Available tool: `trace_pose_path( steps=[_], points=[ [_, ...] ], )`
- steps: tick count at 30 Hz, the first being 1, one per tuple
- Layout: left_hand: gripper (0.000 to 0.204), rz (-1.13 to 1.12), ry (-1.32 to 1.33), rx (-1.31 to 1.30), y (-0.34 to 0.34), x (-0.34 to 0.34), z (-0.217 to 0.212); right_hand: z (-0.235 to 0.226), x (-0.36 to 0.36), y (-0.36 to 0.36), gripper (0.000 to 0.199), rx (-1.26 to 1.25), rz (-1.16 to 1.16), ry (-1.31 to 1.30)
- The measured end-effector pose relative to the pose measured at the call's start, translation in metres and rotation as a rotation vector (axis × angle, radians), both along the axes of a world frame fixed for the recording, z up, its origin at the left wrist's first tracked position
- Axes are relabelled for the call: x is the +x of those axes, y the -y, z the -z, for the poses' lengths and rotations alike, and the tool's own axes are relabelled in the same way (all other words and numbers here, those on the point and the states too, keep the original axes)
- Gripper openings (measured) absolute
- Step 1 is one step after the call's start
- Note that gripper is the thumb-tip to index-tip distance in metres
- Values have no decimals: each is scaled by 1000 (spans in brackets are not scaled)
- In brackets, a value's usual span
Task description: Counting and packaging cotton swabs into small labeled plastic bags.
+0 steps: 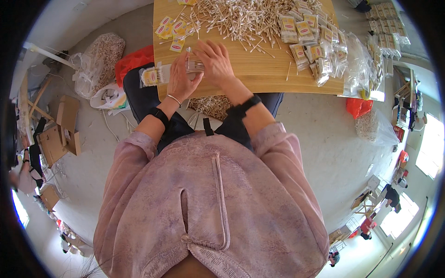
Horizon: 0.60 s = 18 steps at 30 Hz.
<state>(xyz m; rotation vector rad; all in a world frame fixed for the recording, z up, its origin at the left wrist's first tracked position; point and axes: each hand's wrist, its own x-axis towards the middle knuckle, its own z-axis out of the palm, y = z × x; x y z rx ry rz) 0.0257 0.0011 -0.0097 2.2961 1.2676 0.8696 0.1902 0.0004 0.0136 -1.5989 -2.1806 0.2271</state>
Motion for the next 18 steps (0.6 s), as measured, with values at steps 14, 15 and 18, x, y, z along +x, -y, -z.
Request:
trace_pose_path(
  steps=[14, 15, 18],
  points=[
    [80, -39, 140, -48, 4, 1, -4, -5, 24, -7, 17, -114, 127, -24],
    [75, -23, 190, -98, 4, 1, -6, -6, 25, -1, 21, -168, 154, -43],
    [63, -7, 278, -128, 2, -5, -3, 2, 15, 22, 42, -25, 115, -62]
  ],
)
